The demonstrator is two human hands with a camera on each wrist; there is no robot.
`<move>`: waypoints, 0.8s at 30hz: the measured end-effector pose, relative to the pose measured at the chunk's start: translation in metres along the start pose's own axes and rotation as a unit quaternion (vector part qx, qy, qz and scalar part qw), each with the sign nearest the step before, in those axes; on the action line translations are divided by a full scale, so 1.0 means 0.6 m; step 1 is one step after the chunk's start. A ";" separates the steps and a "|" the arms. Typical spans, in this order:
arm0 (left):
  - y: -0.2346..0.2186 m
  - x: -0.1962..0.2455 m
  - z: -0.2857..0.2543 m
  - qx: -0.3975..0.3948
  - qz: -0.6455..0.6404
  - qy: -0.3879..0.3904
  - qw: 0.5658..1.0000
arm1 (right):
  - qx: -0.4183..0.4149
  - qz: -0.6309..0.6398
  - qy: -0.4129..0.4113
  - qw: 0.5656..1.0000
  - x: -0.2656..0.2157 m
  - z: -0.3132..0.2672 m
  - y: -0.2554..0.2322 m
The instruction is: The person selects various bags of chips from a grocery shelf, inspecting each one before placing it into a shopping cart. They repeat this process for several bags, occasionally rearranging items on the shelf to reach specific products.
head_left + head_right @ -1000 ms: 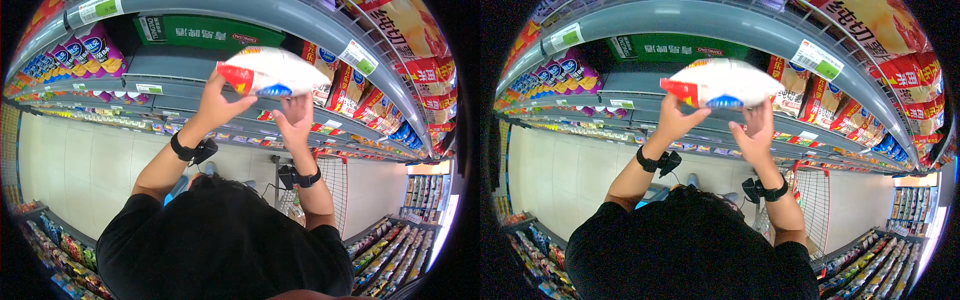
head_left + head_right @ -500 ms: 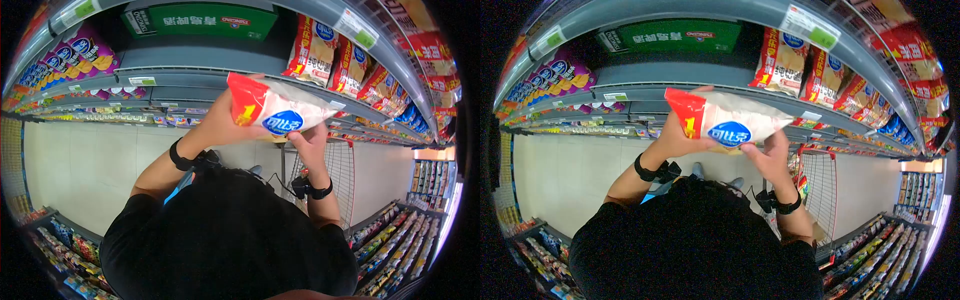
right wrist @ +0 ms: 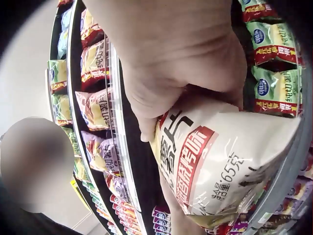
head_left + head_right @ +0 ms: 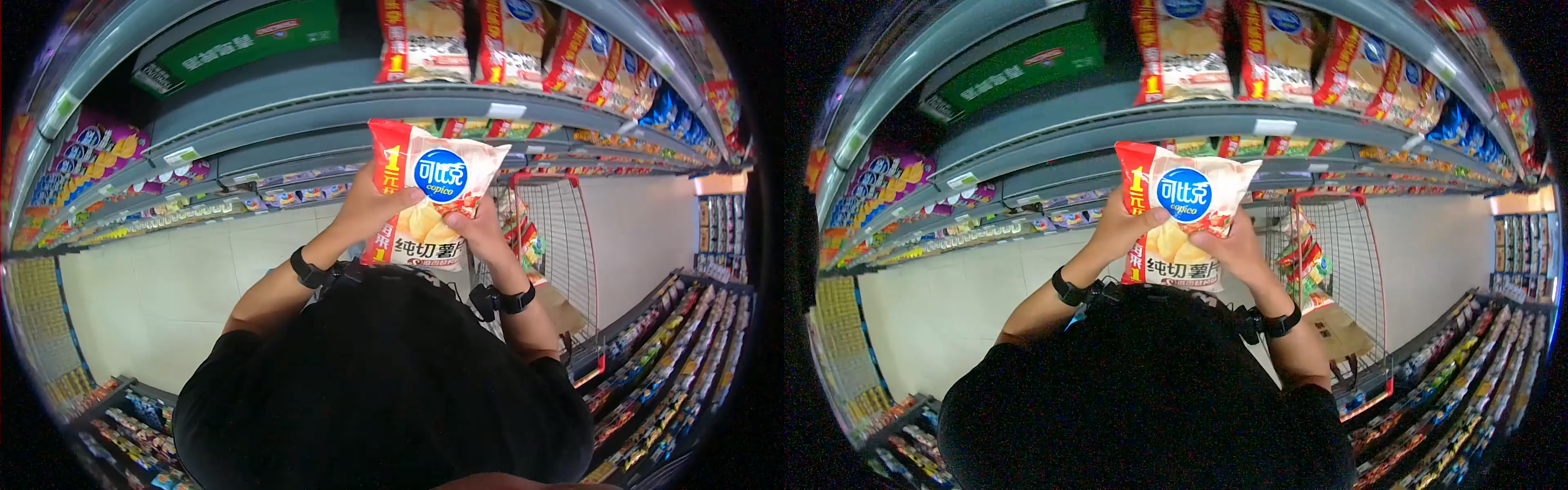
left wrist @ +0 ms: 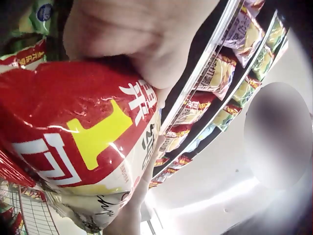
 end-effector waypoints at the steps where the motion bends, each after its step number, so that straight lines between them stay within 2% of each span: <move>1: 0.014 -0.010 -0.002 -0.008 0.007 -0.005 1.000 | 0.009 0.032 -0.003 0.999 -0.001 -0.010 -0.008; 5: 0.076 -0.049 0.002 -0.016 0.050 -0.075 0.996 | 0.021 0.046 0.038 0.998 0.012 -0.032 -0.085; 8: 0.139 -0.101 0.010 0.086 0.129 0.126 0.980 | 0.087 0.047 0.017 0.995 0.022 -0.048 -0.142; 9: 0.162 -0.091 0.010 0.094 0.150 0.148 0.973 | 0.113 0.042 0.005 0.993 0.029 -0.053 -0.162; 11: 0.183 -0.100 0.015 -0.032 0.214 0.095 0.972 | 0.183 0.046 -0.012 0.982 0.043 -0.062 -0.200; 13: 0.218 -0.121 0.019 -0.175 0.268 0.040 0.947 | 0.241 0.034 -0.055 0.968 0.044 -0.073 -0.237; 16: 0.302 -0.152 0.010 -0.192 0.265 0.044 0.944 | 0.271 0.008 -0.055 0.961 0.059 -0.093 -0.290; 17: 0.324 -0.161 0.011 -0.175 0.278 0.080 0.941 | 0.241 -0.010 -0.055 0.969 0.062 -0.101 -0.308; 20: 0.359 -0.211 0.033 -0.130 0.294 0.108 0.941 | 0.193 0.092 -0.103 0.971 0.062 -0.119 -0.339; 21: 0.398 -0.171 0.028 -0.108 0.224 0.042 0.968 | 0.148 0.065 -0.092 0.983 0.062 -0.128 -0.352; 24: 0.409 -0.212 0.078 -0.114 0.190 0.047 0.974 | 0.111 0.005 -0.085 0.990 0.033 -0.153 -0.396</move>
Point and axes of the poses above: each hand's wrist, its own z-axis towards the middle knuckle, its own y-axis out of the palm, x = y × z, the point moved 1 cm from there along z, towards the middle knuckle, and after that the axes turned 11 degrees about x, right-handed, at the moved point
